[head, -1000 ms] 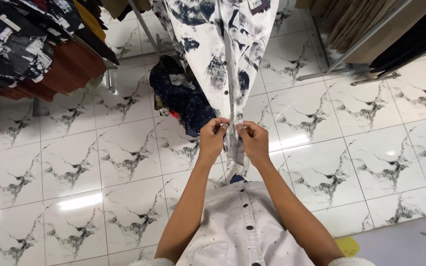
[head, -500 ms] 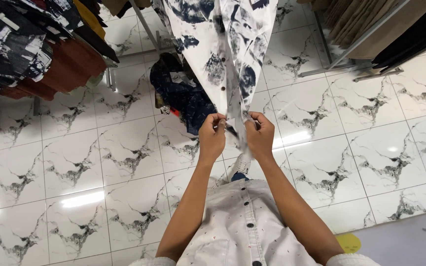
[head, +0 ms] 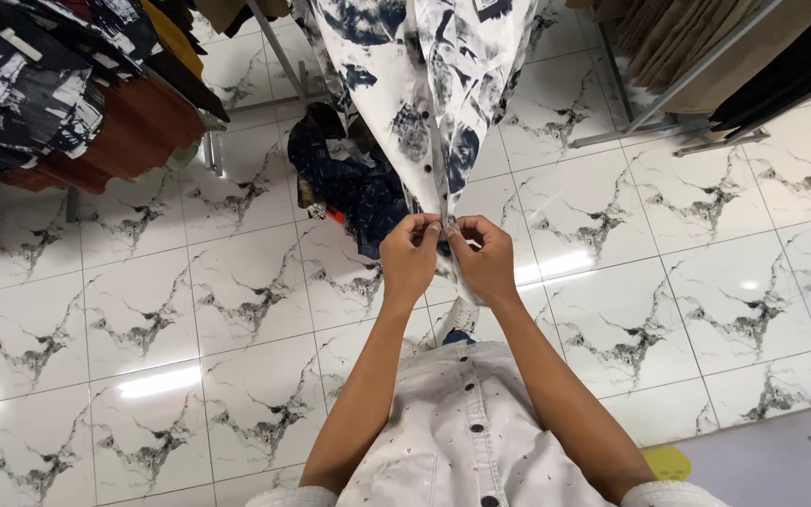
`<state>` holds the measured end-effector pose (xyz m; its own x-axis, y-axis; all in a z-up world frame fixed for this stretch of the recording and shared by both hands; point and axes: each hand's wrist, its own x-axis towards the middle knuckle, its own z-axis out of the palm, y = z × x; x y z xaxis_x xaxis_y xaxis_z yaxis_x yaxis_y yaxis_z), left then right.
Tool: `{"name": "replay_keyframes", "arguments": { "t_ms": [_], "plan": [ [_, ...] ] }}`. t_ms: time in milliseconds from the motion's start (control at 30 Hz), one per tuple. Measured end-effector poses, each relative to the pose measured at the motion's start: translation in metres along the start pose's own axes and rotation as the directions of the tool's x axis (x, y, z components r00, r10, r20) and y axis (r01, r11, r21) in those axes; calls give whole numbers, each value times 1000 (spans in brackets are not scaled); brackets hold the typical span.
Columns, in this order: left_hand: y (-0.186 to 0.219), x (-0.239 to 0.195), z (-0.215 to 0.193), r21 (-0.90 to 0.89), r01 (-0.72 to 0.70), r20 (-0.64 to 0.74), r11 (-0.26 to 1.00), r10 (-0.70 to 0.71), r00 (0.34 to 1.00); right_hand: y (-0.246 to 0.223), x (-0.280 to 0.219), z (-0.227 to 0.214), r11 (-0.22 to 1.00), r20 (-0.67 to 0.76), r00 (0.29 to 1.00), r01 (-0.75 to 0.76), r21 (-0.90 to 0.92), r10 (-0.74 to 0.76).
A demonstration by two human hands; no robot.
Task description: The person holds a white and black patterned shirt on a hanger and buttons it up from the bottom to the top. The person then adjusts the collar and sleeves of the shirt.
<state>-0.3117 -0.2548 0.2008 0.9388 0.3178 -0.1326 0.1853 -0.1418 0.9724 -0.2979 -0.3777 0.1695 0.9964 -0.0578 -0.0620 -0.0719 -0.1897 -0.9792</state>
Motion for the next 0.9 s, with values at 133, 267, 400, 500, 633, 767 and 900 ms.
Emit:
{"name": "replay_keyframes", "arguments": {
  "t_ms": [133,267,400,500,633,767,900],
  "plan": [
    [5,0,0,23,-8,-2,1000,8,1000,0,0,4,1000,10,1000,6,-4,-6],
    [6,-1,0,16,-5,-8,1000,6,1000,-3,-2,5,1000,-25,1000,11,0,-11],
    [6,-1,0,9,-15,-19,1000,15,1000,-6,-2,6,999,-60,998,28,-41,-30],
    [10,-3,3,14,-42,-40,999,42,998,-10,-5,6,998,-71,997,31,-59,-36],
    [8,-2,4,15,-41,-44,999,41,998,-10,-6,5,998,-81,996,36,-55,-41],
    [7,-3,4,7,16,-44,1000,-15,999,2,-2,4,996,-68,995,75,-46,-78],
    [9,-5,6,-59,84,-18,995,-85,996,6,-1,2,991,-65,992,103,-88,-109]
  ]
}}
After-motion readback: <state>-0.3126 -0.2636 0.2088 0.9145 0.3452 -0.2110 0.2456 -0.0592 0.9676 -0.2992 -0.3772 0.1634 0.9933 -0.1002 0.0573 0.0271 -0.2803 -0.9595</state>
